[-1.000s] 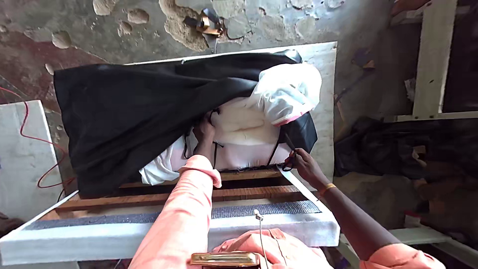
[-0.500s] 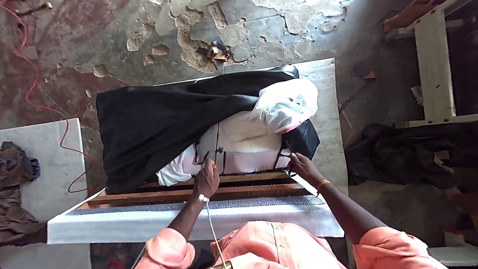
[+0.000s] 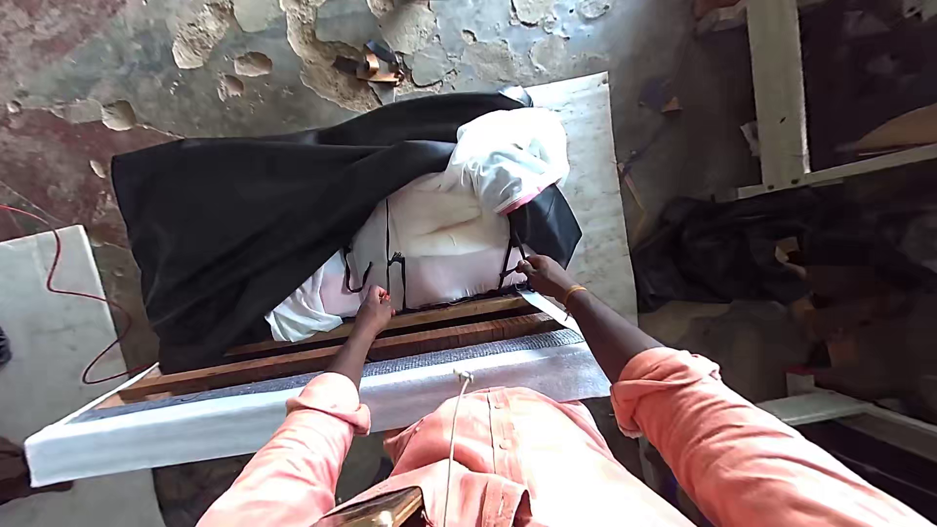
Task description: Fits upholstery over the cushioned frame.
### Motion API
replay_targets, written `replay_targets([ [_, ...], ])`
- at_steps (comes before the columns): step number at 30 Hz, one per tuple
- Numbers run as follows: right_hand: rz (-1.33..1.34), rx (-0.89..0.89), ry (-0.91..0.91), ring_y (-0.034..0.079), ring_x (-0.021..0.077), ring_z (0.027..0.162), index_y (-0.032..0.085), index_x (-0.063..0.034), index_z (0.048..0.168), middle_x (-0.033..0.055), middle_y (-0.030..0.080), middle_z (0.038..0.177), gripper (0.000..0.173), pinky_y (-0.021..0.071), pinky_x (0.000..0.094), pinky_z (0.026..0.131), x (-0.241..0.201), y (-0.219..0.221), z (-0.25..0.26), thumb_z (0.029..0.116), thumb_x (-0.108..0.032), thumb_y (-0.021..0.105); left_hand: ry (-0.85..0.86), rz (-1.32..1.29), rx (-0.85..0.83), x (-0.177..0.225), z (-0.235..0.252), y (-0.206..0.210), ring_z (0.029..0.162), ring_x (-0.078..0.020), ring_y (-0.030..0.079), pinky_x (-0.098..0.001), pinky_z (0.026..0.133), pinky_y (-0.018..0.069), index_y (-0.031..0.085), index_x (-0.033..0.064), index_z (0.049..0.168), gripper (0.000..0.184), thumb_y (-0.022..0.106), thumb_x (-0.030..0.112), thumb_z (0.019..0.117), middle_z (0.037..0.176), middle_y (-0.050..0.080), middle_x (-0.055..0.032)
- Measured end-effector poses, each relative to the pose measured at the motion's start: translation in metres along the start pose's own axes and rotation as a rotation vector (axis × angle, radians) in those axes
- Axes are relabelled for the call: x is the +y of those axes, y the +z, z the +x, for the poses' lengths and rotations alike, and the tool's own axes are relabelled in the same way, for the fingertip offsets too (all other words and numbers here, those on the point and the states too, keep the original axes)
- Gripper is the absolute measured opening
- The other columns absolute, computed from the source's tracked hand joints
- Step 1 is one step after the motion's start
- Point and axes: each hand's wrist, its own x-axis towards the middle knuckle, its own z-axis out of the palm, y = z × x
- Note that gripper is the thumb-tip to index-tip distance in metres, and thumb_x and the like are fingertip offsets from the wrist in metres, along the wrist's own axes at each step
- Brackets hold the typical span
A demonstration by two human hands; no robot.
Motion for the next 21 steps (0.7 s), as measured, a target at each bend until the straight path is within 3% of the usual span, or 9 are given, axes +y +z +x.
replay_targets([
  [3,0.018,0.019,0.022,0.066,0.0364,0.096,0.069,-0.0016,0.111,0.0207,0.069,0.099,0.041,0.049,0.0611,0.088,0.012,0.015,0.008,0.111,-0.03,0.04,-0.044,0.015,-0.029,-0.01,0.014,0.012,0.106,-0.0308,0.072,-0.0545,0.096,0.0551,0.049,0.0049,0.141,0.035,0.042,0.022,0.1104,0.113,0.074,-0.0145],
  [5,0.144,0.024,0.065,0.071,0.0307,0.101,0.063,-0.0039,0.127,0.0176,0.073,0.108,0.038,0.0535,0.055,0.094,0.02,0.026,0.011,0.1116,-0.029,0.04,-0.067,0.068,-0.072,-0.014,0.023,0.015,0.114,-0.0306,0.069,-0.0554,0.103,0.0511,0.054,0.0037,0.137,0.036,0.045,0.025,0.1103,0.118,0.074,-0.0132],
  [8,0.252,-0.041,0.124,0.072,0.0309,0.095,0.05,-0.0072,0.14,0.019,0.07,0.11,0.034,0.0576,0.0524,0.088,0.029,0.042,0.015,0.111,-0.022,0.041,-0.062,0.175,-0.16,-0.023,0.038,0.017,0.121,-0.0358,0.064,-0.0616,0.106,0.0465,0.067,0.0041,0.127,0.034,0.054,0.029,0.1068,0.124,0.07,-0.018],
  [11,0.135,-0.187,0.16,0.069,0.0317,0.101,0.064,-0.0022,0.127,0.0194,0.07,0.112,0.029,0.0534,0.0541,0.095,0.031,0.047,0.02,0.1089,-0.019,0.048,-0.081,0.312,-0.252,-0.028,0.053,0.017,0.122,-0.0392,0.064,-0.0654,0.103,0.0466,0.071,0.0069,0.125,0.037,0.059,0.036,0.1045,0.124,0.07,-0.0207],
  [13,-0.026,-0.303,0.161,0.068,0.0324,0.1,0.071,-0.0024,0.114,0.0188,0.071,0.106,0.026,0.0515,0.0554,0.093,0.033,0.051,0.021,0.1072,-0.02,0.052,-0.101,0.396,-0.335,-0.03,0.061,0.017,0.119,-0.0403,0.065,-0.0666,0.101,0.047,0.072,0.0044,0.119,0.036,0.062,0.035,0.103,0.121,0.07,-0.0219],
  [15,-0.26,-0.426,0.144,0.066,0.039,0.107,0.072,-0.0029,0.109,0.022,0.07,0.108,0.028,0.0486,0.062,0.095,0.035,0.056,0.024,0.1052,-0.025,0.055,-0.12,0.487,-0.41,-0.034,0.069,0.02,0.111,-0.0412,0.067,-0.0684,0.095,0.0488,0.074,0.0031,0.109,0.031,0.064,0.032,0.1004,0.112,0.072,-0.0225],
  [17,-0.403,-0.523,0.132,0.067,0.0413,0.107,0.073,-0.0019,0.104,0.0232,0.071,0.108,0.032,0.0492,0.0647,0.094,0.042,0.067,0.028,0.1029,-0.031,0.058,-0.145,0.543,-0.457,-0.038,0.072,0.022,0.108,-0.0403,0.068,-0.068,0.093,0.0497,0.075,0.0041,0.105,0.032,0.063,0.033,0.1007,0.11,0.072,-0.0214],
  [19,-0.47,-0.614,0.147,0.067,0.0417,0.104,0.071,0.0013,0.098,0.0246,0.07,0.104,0.036,0.0494,0.065,0.09,0.038,0.071,0.032,0.1029,-0.032,0.058,-0.178,0.515,-0.476,-0.04,0.073,0.024,0.107,-0.0399,0.068,-0.0665,0.094,0.0494,0.074,0.003,0.109,0.036,0.062,0.036,0.1023,0.11,0.072,-0.0227],
  [21,-0.489,-0.68,0.185,0.066,0.0423,0.104,0.07,0.0045,0.1,0.0261,0.069,0.105,0.039,0.0486,0.0648,0.091,0.03,0.069,0.036,0.1044,-0.032,0.056,-0.209,0.482,-0.494,-0.044,0.076,0.026,0.112,-0.0406,0.067,-0.0654,0.1,0.0485,0.073,0.0022,0.117,0.041,0.062,0.039,0.1029,0.116,0.071,-0.0243],
])
